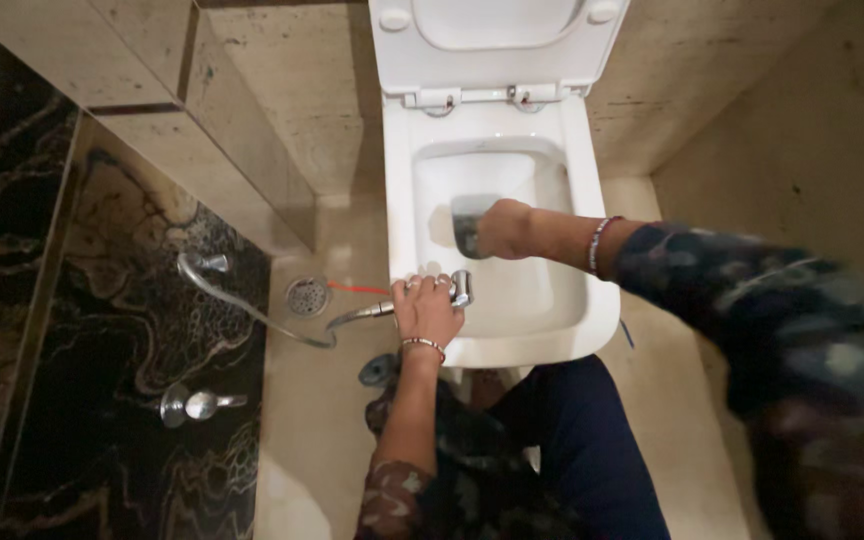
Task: The person scrubs the inside of a white toilet bowl using a long-handled brush while simultaneously rinsing the bowl and the brush with a handheld bidet sprayer. The person cleans the rim, seat, and under-seat areas before rinsing the brush.
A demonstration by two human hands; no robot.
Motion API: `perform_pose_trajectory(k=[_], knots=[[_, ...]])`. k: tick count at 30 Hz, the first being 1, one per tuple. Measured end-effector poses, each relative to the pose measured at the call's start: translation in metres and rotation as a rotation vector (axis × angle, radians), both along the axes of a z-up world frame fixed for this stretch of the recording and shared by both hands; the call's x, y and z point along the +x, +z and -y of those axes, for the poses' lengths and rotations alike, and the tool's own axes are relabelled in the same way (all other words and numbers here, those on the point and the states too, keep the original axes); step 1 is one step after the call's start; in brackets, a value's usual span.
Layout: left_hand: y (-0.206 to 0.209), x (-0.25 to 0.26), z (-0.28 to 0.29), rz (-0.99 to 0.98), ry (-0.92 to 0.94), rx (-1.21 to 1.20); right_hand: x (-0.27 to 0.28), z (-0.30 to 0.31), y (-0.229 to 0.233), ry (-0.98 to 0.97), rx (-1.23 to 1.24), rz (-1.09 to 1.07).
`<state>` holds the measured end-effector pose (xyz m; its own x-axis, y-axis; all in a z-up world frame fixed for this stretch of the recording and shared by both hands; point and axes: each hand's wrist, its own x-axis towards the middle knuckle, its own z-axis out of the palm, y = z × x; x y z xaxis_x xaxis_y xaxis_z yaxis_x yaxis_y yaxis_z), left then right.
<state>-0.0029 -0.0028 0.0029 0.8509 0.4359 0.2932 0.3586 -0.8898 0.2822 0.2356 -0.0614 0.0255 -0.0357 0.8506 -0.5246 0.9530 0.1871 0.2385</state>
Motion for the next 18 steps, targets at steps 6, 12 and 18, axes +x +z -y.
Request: perform_pose_trajectory(k=[6,12,18], knots=[[-0.01,0.0,-0.002,0.09,-0.002,0.031,-0.017,0.014,-0.047,0.143,-0.013,0.007],[-0.01,-0.001,0.0,0.032,0.027,-0.01,-0.005,0.075,-0.056,-0.549,0.357,-0.145],[-0.005,-0.003,0.001,0.086,0.013,0.096,-0.037,0.124,-0.02,-1.436,0.618,-1.01]])
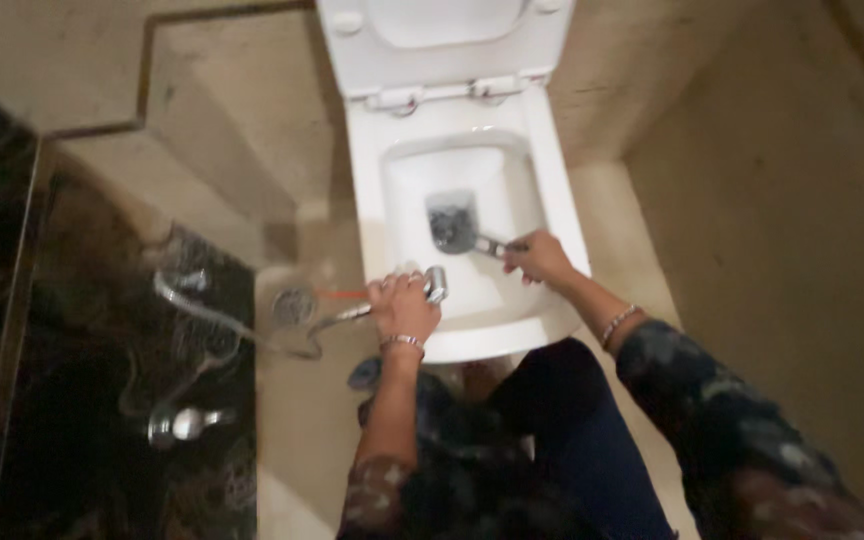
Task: The person scrubs the inside of a white toilet bowl using a long-handled brush while simultaneously rinsing the bowl and the brush with a handheld bidet sprayer. The person cleans the rim, seat, and under-seat areas before rinsing the brush.
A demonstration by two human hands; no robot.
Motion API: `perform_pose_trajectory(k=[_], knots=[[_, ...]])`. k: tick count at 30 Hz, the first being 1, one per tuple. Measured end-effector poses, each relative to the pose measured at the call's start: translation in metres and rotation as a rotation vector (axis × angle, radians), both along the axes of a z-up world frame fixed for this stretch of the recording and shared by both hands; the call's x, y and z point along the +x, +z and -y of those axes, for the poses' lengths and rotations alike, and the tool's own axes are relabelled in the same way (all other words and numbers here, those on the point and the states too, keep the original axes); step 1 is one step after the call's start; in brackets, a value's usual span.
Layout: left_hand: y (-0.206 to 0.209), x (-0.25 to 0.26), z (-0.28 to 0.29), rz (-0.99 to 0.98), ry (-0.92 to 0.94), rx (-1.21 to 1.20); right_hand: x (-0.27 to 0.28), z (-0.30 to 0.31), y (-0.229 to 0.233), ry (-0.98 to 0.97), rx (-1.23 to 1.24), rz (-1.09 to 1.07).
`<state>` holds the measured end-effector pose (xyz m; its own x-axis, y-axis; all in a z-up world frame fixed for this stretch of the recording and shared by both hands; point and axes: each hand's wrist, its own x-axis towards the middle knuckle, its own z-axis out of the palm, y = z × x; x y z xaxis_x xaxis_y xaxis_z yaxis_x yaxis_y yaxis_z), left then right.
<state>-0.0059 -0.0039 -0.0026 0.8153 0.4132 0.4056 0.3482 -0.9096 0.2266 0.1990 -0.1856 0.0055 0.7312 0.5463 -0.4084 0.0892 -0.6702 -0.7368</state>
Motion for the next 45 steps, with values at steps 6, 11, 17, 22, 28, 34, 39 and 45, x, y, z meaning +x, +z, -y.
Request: perform_pose_trajectory(k=[6,11,17,22,28,34,39,45], knots=[[0.007,0.005,-0.001,-0.042,-0.014,-0.011,-0.043,0.026,0.037,-0.046,-0.04,0.024],[0.02,0.004,0.004,-0.066,-0.032,0.028,-0.049,0.017,0.035,0.039,0.049,0.15],[0.021,0.008,0.004,-0.187,0.017,0.073,-0.031,0.029,0.039,-0.029,0.093,0.107],[0.024,0.008,0.008,-0.161,0.024,0.078,0.006,0.018,0.053,-0.333,0.363,-0.33],[0.02,0.009,0.003,-0.234,0.042,0.04,0.005,0.045,0.057,-0.267,0.386,-0.289],[0.025,0.011,0.008,-0.14,0.015,0.049,0.002,0.055,0.064,-0.333,0.46,-0.348],[0.02,0.005,0.006,-0.198,0.03,0.028,-0.006,0.068,0.062,-0.373,0.505,-0.388],[0.018,0.005,0.008,-0.123,0.008,0.077,-0.007,0.048,0.07,-0.359,0.428,-0.348]])
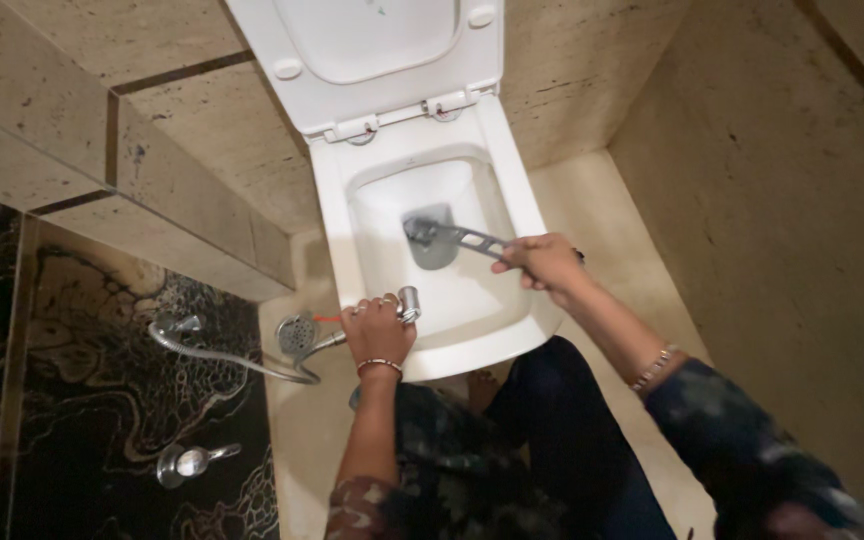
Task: The person scrubs the inside of a white toilet bowl using a long-handled brush while simultaneously rinsing the bowl and the brush with a handheld bidet sprayer. The person cleans the rim, seat, and under-seat areas before rinsing the brush.
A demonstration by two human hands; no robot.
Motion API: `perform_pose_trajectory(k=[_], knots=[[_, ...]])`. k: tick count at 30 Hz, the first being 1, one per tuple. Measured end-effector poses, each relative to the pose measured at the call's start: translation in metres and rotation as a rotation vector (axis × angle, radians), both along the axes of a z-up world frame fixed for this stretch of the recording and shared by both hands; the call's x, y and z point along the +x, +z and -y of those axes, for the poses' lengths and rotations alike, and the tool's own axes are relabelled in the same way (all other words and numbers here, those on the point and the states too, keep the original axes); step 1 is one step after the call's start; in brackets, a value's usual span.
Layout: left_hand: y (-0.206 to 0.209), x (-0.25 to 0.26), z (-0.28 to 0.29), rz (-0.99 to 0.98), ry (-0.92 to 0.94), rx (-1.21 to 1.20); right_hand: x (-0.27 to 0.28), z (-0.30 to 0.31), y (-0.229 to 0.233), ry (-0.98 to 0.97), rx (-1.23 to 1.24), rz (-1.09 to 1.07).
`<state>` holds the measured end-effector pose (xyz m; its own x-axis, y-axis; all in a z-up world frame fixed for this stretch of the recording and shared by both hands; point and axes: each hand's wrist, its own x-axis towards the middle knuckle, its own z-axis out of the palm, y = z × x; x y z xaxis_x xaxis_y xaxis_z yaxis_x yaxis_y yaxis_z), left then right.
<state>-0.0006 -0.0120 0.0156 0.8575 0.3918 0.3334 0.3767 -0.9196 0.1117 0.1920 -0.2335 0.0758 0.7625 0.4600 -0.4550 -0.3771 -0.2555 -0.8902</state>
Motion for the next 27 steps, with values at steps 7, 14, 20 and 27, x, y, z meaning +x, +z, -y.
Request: perform_pose_trajectory(k=[7,14,20,27], knots=[[0.0,0.0,-0.002,0.053,-0.025,-0.026,-0.006,-0.013,-0.004,0.038,-0.04,-0.004],[-0.006,0.0,-0.006,0.072,-0.016,-0.065,-0.011,0.002,-0.039,-0.254,0.308,-0.332],[-0.005,-0.001,-0.006,0.129,-0.038,-0.077,-0.093,-0.037,-0.07,-0.611,0.53,-0.546],[-0.004,-0.002,-0.006,0.156,-0.059,-0.066,-0.087,-0.107,-0.042,-0.397,0.356,-0.461]])
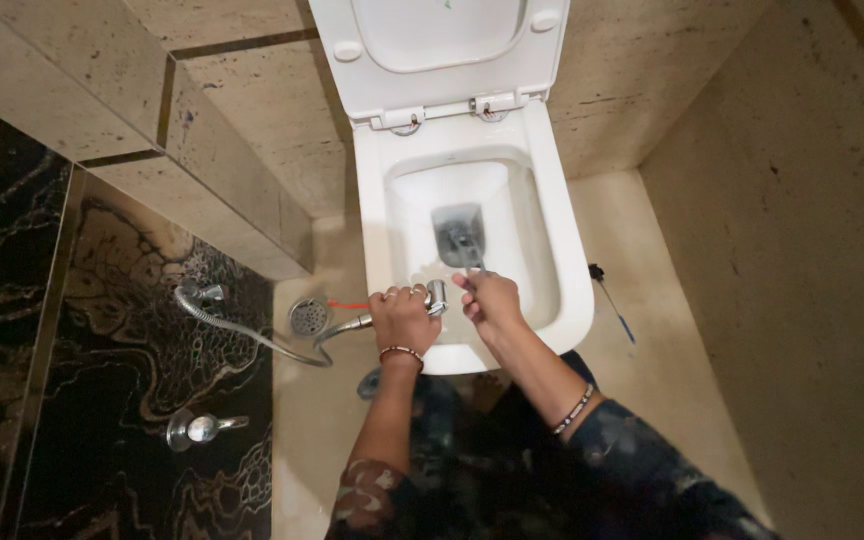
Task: The person scrubs the inside of a white toilet bowl using a long-handled brush while simultaneously rinsing the bowl and the brush with a handheld bidet sprayer. The person cleans the rim, seat, and under-seat areas before rinsing the brush.
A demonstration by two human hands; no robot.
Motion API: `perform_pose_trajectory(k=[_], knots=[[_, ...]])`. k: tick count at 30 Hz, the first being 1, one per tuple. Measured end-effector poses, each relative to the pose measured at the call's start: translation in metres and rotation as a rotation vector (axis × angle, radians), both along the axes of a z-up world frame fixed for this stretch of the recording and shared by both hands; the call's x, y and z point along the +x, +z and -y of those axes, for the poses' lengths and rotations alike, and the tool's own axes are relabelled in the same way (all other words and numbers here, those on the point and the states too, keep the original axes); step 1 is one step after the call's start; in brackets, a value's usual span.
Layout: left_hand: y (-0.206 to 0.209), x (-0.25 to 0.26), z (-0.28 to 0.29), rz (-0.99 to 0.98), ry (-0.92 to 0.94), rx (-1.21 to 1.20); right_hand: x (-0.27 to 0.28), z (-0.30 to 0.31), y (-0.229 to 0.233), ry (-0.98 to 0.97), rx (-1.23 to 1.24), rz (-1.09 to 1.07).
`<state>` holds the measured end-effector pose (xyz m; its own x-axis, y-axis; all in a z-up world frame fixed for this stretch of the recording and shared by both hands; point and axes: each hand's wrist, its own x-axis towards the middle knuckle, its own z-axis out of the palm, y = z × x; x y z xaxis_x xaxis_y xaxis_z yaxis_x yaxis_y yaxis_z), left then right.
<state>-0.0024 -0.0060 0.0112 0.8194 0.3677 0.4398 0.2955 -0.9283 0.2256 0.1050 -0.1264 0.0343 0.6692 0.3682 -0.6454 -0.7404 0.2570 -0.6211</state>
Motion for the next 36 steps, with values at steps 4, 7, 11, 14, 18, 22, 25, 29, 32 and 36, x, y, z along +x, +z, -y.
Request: perform_pose_trajectory(k=[4,7,11,14,18,22,25,29,32,36], knots=[[-0.004,-0.001,-0.002,0.008,-0.007,-0.008,-0.017,0.01,0.007,0.362,-0.214,0.316],[-0.005,0.0,0.0,-0.057,0.032,-0.009,-0.003,0.035,0.026,0.739,-0.511,0.68],[0.001,0.001,0.0,-0.2,0.052,-0.005,0.048,0.068,0.074,1.334,-0.996,1.396],[0.005,0.001,0.002,-0.253,0.058,-0.022,0.077,0.063,0.099,1.525,-1.271,1.627],[0.012,0.0,0.003,-0.256,0.06,-0.026,0.073,0.005,0.104,1.495,-1.409,1.879],[0.008,-0.001,0.001,-0.277,0.058,-0.038,0.071,-0.032,0.114,1.641,-1.353,1.812],[0.0,0.001,-0.001,-0.259,0.069,-0.049,0.085,-0.039,0.133,1.749,-1.366,1.704],[0.002,0.0,0.001,-0.206,0.066,-0.054,0.061,-0.044,0.157,1.798,-1.343,1.717],[0.0,0.0,-0.002,-0.224,0.055,-0.056,0.04,-0.026,0.172,1.735,-1.357,1.802],[-0.005,0.0,-0.001,-0.21,0.064,-0.033,0.041,0.02,0.184,1.722,-1.455,1.855]])
